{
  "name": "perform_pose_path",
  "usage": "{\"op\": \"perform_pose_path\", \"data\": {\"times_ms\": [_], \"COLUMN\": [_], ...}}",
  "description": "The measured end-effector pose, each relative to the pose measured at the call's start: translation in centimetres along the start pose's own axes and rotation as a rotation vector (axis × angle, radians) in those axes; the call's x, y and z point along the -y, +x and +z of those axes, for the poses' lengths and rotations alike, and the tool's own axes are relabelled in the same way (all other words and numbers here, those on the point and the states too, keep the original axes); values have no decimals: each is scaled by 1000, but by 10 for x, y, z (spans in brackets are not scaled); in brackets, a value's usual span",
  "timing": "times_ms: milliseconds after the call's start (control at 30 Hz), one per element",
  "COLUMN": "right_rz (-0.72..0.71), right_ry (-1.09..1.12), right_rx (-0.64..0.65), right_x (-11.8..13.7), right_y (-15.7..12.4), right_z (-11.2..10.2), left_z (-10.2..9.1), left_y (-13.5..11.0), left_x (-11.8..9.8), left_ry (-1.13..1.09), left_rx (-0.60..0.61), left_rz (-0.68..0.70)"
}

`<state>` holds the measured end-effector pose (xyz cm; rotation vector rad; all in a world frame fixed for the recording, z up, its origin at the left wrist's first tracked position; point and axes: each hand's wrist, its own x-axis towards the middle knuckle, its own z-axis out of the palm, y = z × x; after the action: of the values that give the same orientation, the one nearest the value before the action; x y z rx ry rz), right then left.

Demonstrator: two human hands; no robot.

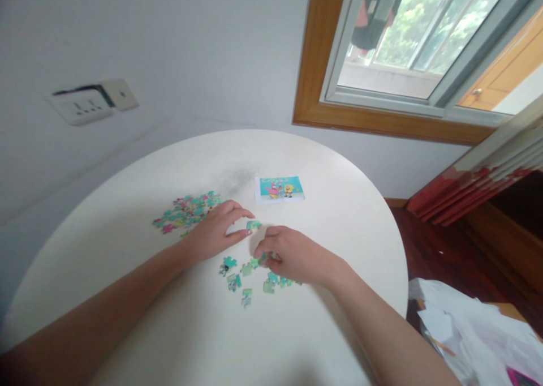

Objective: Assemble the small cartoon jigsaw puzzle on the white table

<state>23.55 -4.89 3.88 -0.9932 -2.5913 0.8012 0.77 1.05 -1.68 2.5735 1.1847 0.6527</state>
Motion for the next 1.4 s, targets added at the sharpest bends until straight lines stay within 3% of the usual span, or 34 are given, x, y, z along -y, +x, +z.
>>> {"op": "perform_pose_path", "data": {"times_ms": [300,733,1033,1400], "right_rz": [-129,-179,-178,-219], "right_ry": [-22,-23,-127,-180], "right_rx": [-60,-52,-82,-70], "right_x": [0,11,11,15], "right_y": [6,9,15,19], "right_z": [17,16,38,50], "left_z": [0,0,-1,0], "left_y": [0,0,-1,1], "left_x": [-1,0,-1,-1], "left_ry": [1,2,-10,-11], "left_rx": [-7,-12,-10,-1], "left_rz": [11,17,15,-2]}}
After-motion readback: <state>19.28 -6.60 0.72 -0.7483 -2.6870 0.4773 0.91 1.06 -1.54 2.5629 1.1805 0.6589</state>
